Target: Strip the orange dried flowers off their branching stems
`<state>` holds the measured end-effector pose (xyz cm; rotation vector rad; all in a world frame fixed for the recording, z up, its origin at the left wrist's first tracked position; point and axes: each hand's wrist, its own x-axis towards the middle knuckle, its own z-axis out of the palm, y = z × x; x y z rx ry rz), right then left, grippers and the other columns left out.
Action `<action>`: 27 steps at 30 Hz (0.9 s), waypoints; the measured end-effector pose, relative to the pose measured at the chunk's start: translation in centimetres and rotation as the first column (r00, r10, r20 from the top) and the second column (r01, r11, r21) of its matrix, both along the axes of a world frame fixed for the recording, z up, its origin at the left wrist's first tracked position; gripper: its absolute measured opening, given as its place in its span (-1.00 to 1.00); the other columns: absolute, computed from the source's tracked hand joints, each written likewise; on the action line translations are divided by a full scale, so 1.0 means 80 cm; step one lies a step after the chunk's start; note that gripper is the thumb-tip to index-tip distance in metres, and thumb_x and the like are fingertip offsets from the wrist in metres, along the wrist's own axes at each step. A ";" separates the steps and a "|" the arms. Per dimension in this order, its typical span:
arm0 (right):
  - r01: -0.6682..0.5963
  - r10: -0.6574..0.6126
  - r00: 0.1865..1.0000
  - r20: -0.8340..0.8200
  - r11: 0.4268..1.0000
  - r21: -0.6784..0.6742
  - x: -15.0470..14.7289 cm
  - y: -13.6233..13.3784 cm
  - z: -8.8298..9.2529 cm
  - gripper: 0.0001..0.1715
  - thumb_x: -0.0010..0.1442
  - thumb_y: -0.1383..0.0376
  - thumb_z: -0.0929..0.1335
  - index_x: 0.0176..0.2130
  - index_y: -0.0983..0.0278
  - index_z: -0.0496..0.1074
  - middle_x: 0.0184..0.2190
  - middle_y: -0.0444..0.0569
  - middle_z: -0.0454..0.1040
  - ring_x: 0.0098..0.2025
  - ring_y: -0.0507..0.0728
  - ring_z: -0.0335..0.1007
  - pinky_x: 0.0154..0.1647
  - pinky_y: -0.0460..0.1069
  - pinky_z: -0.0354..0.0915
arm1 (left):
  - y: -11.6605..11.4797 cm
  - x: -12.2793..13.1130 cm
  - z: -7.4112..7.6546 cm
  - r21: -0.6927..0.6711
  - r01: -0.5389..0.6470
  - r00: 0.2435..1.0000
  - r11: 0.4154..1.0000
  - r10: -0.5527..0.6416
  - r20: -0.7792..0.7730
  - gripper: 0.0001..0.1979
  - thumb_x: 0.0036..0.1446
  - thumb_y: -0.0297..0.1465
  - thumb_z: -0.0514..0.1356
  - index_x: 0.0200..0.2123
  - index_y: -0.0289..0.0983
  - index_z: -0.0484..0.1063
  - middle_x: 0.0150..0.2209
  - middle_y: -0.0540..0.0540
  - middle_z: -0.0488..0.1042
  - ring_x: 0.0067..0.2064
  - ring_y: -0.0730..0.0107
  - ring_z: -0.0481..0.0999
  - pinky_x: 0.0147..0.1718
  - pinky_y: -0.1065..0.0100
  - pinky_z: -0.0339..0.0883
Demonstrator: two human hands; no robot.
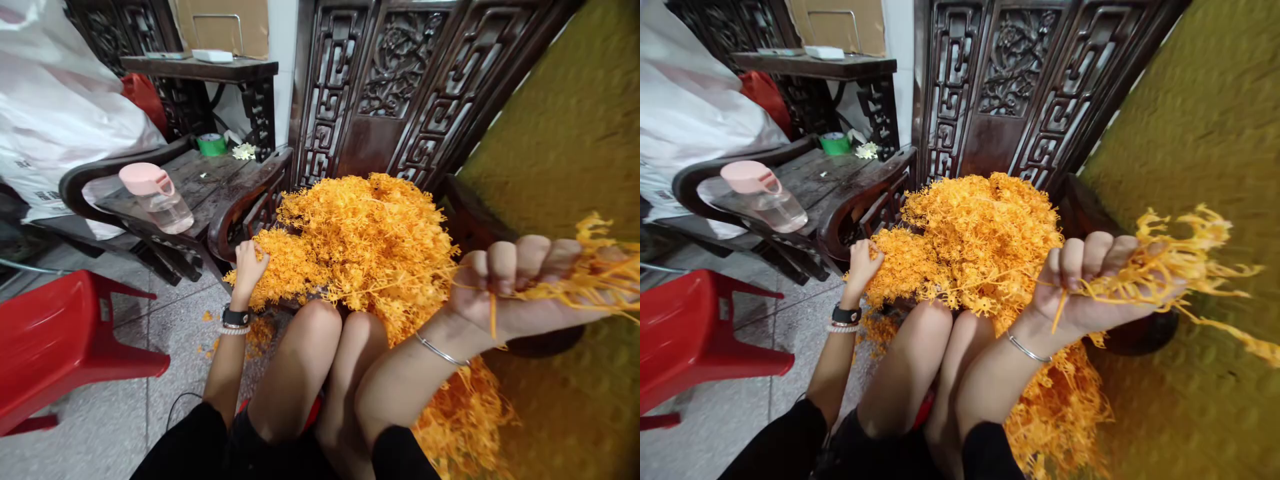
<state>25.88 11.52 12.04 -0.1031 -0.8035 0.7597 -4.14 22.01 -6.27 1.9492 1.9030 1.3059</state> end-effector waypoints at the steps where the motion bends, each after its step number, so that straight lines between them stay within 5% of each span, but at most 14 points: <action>1: -0.001 0.001 1.000 0.015 1.000 0.009 -0.001 0.002 0.000 -0.09 0.21 -0.09 -0.13 -0.62 0.37 0.39 -0.79 -0.24 -0.01 -0.83 -0.16 -0.05 -0.89 -0.25 -0.16 | -0.001 0.001 -0.009 -0.023 0.022 1.000 1.000 -0.022 -0.015 -0.93 0.03 -0.41 0.13 -0.36 -0.27 0.32 -0.28 -0.15 0.40 -0.12 0.15 0.39 -0.07 0.17 0.23; 5: 0.027 -0.026 0.994 0.104 1.000 -0.007 -0.009 0.010 0.000 -0.52 0.07 0.03 0.28 -0.66 0.31 0.32 -0.81 -0.31 -0.02 -0.83 -0.16 -0.12 -0.89 -0.23 -0.19 | -0.014 0.004 -0.024 -0.074 0.082 0.996 0.994 -0.085 -0.033 -0.68 0.15 -0.21 0.08 -0.11 -0.29 0.29 -0.06 -0.26 0.41 0.06 0.04 0.34 0.08 0.02 0.11; 9: 0.218 -0.194 0.969 0.154 0.963 -0.156 -0.031 0.012 0.007 -0.58 -0.09 0.07 0.35 -0.69 0.24 0.14 -0.78 -0.31 -0.02 -0.81 -0.15 -0.16 -0.86 -0.18 -0.29 | -0.031 0.005 -0.004 0.012 0.052 0.999 0.999 -0.051 -0.006 -0.34 0.01 -0.04 0.20 0.04 -0.33 0.13 0.15 -0.38 0.22 0.23 -0.04 0.15 0.16 -0.02 -0.01; 12: 0.417 -0.386 0.909 0.159 0.837 -0.354 -0.051 0.010 0.009 -0.68 -0.12 0.13 0.35 -0.60 0.25 0.15 -0.69 -0.29 0.07 -0.72 -0.14 -0.09 -0.79 -0.17 -0.20 | -0.038 0.014 0.027 0.137 0.050 0.999 0.989 -0.052 0.013 -0.35 -0.09 -0.03 0.27 -0.03 -0.27 0.19 0.20 -0.33 0.17 0.29 -0.06 0.02 0.21 -0.05 -0.12; 15: 0.543 -0.505 0.835 0.217 0.698 -0.466 -0.062 0.008 0.006 -0.70 -0.07 0.16 0.34 -0.58 0.25 0.15 -0.66 -0.27 0.09 -0.66 -0.11 -0.03 -0.70 -0.15 -0.06 | -0.045 0.035 0.067 0.223 0.115 0.964 0.968 -0.163 0.210 -0.44 -0.08 -0.05 0.28 -0.11 -0.24 0.22 0.11 -0.29 0.28 0.23 0.01 0.17 0.18 -0.03 -0.01; 19: 0.642 -0.543 0.765 0.346 0.605 -0.471 -0.063 0.005 -0.003 -0.68 -0.02 0.15 0.36 -0.58 0.25 0.18 -0.64 -0.25 0.15 -0.60 -0.07 0.04 -0.61 -0.11 0.06 | -0.068 0.089 0.133 0.458 0.152 0.679 0.876 -0.429 0.596 -0.70 0.19 -0.13 0.07 -0.14 -0.22 0.25 -0.11 -0.15 0.43 -0.03 0.31 0.44 0.01 0.19 0.27; 23: 0.652 -0.547 0.756 0.360 0.575 -0.495 -0.063 -0.002 -0.010 -0.70 0.00 0.13 0.39 -0.55 0.23 0.24 -0.57 -0.21 0.26 -0.52 -0.04 0.20 -0.49 -0.09 0.22 | -0.092 0.157 0.192 0.478 0.585 0.422 0.655 -0.749 0.510 -0.65 0.15 -0.12 0.11 -0.10 -0.21 0.32 -0.21 -0.11 0.47 -0.17 0.35 0.47 -0.15 0.28 0.33; 27: 0.559 -0.433 0.829 0.354 0.664 -0.497 -0.062 -0.011 -0.005 -0.70 -0.03 0.17 0.43 -0.59 0.22 0.28 -0.65 -0.23 0.24 -0.61 -0.07 0.13 -0.64 -0.14 0.14 | -0.100 0.212 0.215 0.449 0.670 0.385 0.592 -0.793 0.471 -0.78 0.12 -0.19 0.17 -0.27 -0.21 0.36 -0.30 -0.08 0.43 -0.24 0.37 0.41 -0.20 0.26 0.28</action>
